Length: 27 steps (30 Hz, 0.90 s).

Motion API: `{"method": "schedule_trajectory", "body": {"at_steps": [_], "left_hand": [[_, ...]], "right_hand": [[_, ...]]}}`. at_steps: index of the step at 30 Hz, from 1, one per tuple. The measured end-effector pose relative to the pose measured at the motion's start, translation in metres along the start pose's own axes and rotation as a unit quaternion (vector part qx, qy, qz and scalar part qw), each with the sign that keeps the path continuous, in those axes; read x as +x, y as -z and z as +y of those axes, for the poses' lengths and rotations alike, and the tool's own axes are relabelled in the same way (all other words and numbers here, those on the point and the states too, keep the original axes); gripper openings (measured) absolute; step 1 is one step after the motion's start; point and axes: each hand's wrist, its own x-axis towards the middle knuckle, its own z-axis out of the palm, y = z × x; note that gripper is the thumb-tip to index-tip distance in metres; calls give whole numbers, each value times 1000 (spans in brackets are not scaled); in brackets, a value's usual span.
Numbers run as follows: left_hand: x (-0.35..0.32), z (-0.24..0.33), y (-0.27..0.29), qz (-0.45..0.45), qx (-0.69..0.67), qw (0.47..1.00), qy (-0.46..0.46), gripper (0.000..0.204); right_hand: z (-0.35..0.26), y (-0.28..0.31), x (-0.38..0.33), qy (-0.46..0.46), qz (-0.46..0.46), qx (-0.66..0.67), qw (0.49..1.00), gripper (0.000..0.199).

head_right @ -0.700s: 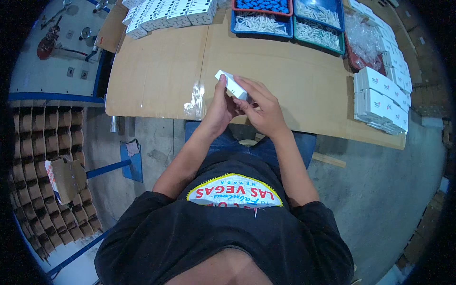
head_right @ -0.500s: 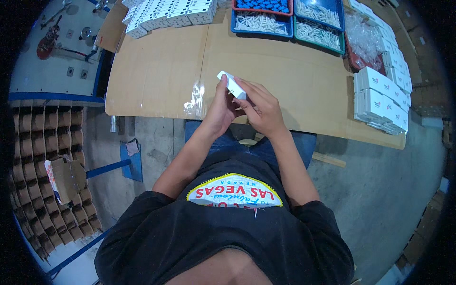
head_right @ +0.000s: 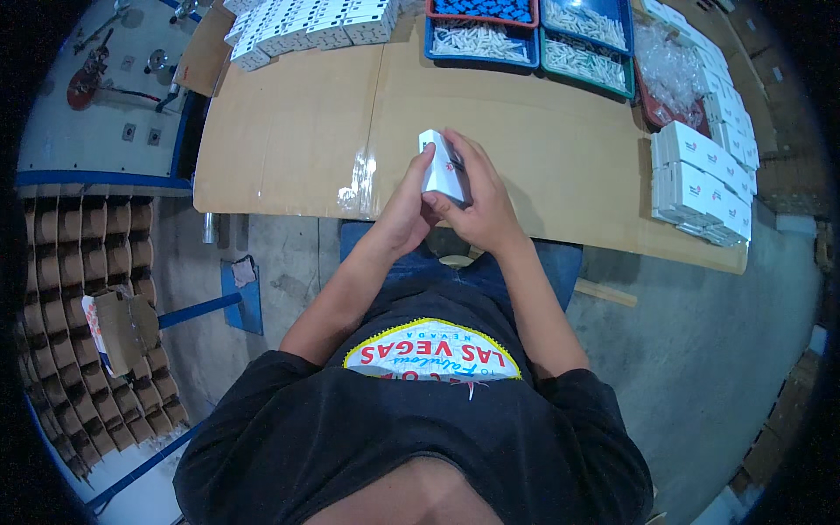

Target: Assembling small white cardboard boxes and placing blue and white plastic components inside them.

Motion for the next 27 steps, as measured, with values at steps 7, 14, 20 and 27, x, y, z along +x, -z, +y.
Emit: {"method": "schedule_trajectory", "body": {"at_steps": [7, 14, 20, 27], "left_hand": [[4, -7, -6, 5, -12, 1000, -26, 54], [1, -6, -10, 13, -3, 999, -36, 54], [0, -6, -13, 37, 10, 999, -30, 58], [6, -14, -8, 36, 21, 999, -25, 61]], "right_hand": [[17, -6, 0, 98, 4, -120, 988, 78], [21, -13, -2, 141, 44, -138, 979, 74], [26, -14, -6, 130, 42, -148, 979, 69], [27, -14, -7, 123, 41, -147, 981, 64]]}}
